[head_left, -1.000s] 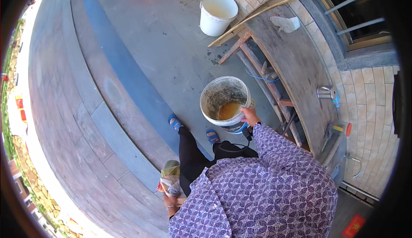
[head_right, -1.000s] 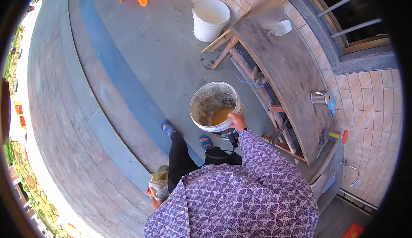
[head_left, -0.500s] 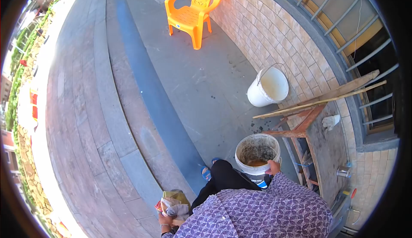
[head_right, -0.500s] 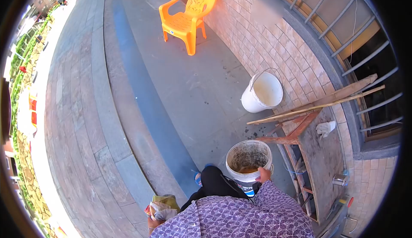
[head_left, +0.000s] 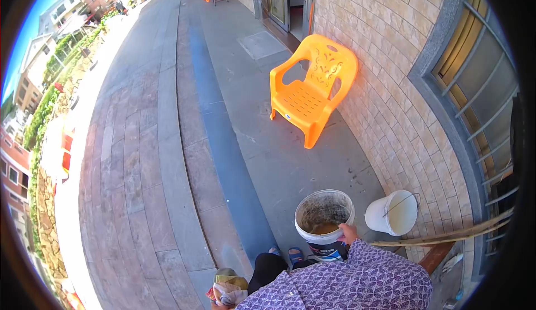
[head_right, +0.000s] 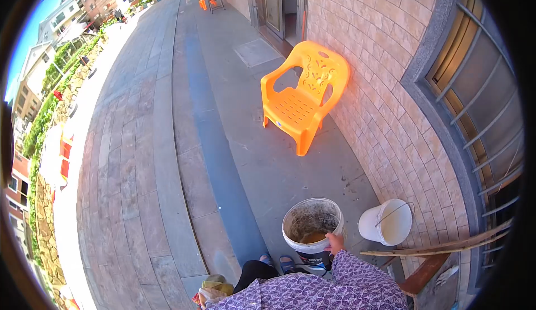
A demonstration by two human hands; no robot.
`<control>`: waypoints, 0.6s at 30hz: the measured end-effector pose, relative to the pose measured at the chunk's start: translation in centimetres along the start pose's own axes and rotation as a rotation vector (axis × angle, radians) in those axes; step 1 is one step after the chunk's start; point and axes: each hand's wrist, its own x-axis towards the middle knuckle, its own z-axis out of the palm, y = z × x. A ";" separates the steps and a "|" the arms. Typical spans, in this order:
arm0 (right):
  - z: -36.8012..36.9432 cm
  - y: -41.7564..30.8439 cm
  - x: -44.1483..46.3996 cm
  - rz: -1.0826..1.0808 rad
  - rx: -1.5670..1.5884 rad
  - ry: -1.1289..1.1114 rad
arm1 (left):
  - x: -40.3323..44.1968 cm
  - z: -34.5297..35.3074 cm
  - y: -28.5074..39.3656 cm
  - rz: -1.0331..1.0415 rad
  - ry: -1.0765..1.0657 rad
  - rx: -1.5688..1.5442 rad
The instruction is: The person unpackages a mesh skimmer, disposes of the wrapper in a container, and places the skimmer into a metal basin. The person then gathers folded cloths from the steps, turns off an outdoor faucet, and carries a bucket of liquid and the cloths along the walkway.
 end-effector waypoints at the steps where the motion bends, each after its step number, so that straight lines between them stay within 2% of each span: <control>1: 3.3 -3.3 0.8 -0.017 -0.015 -0.007 | 1.4 -0.6 2.7 -0.004 -0.004 -0.009; 6: 18.1 -19.1 4.5 -0.159 -0.063 -0.199 | 10.4 -5.6 16.4 -0.029 -0.024 -0.017; 11: 33.1 -37.4 6.4 -0.331 -0.041 -0.270 | 18.2 -13.1 29.7 -0.055 -0.030 -0.030; 16: 45.2 -52.5 10.1 -0.367 0.035 -0.331 | 25.5 -23.2 45.2 -0.015 -0.025 0.010; 18: 50.7 -58.3 12.4 -0.304 0.041 -0.338 | 29.3 -25.9 52.0 0.002 -0.020 0.007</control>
